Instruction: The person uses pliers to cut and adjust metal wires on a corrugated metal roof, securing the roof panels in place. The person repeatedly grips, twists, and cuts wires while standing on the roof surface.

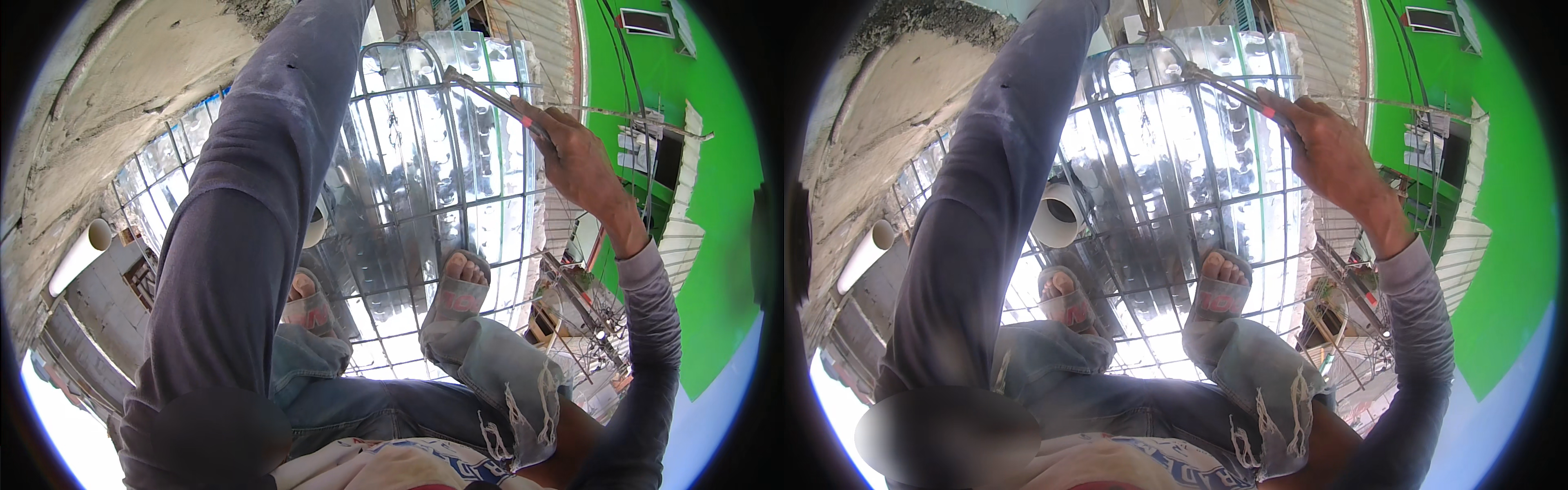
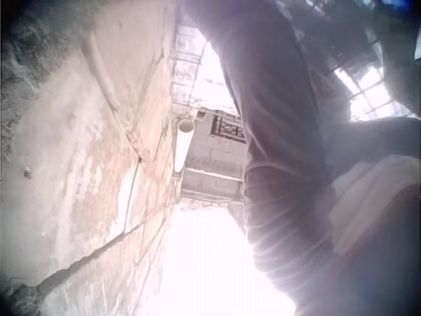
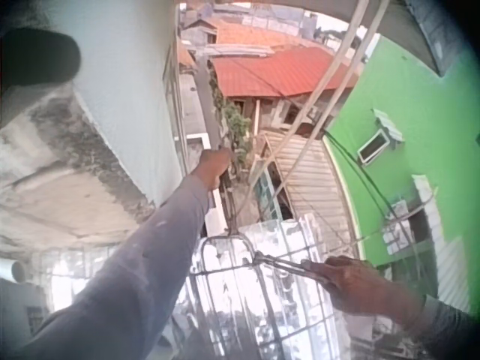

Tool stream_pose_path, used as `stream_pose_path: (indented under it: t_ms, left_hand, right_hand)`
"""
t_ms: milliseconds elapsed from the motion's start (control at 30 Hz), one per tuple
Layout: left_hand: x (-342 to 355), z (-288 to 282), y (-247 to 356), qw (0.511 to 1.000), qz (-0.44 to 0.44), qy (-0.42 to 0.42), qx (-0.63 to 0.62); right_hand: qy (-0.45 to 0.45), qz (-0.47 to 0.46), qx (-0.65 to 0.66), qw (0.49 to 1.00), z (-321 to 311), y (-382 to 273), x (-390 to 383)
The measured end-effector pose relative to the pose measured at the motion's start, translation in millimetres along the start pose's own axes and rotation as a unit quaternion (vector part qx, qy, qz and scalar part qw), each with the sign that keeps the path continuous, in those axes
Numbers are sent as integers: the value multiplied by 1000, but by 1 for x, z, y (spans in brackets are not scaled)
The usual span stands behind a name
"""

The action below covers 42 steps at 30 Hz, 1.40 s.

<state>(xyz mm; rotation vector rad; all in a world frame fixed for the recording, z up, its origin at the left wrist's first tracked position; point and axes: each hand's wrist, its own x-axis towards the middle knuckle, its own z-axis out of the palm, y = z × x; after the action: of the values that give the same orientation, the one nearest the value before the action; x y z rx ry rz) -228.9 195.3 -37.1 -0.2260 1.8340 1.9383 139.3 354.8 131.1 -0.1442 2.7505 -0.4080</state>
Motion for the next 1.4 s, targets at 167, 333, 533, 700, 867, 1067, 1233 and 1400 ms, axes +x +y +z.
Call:
stream_pose_path:
  t_ms: [167,333,533,700,867,1067,1233,1400]
  left_hand:
    - [20,-20,-5,998,14,-58,-24]
    - [13,23,-15,999,3,-21,-31]
    - [43,9,-39,536,440,-10,720]
    - [27,-5,-19,512,408,-35,755]
    - [4,-13,1,516,390,-44,761]
    - [16,-3,-2,608,364,-22,705]
    - [12,-18,-8,591,376,-42,712]
    - [-6,17,4,999,-9,-42,24]
  right_hand:
    - [19,-69,-194,978,-18,22,45]
    - [1,-110,-351,930,-39,30,64]
    - [-99,-126,-395,905,-74,5,101]
    - [-125,-137,-385,904,-84,-26,120]
    - [-57,-215,-404,887,-81,-35,143]
    - [-90,-144,-409,897,-62,22,141]
    - [-69,-58,-299,950,-49,9,131]
    - [-45,-11,-283,958,-40,29,132]
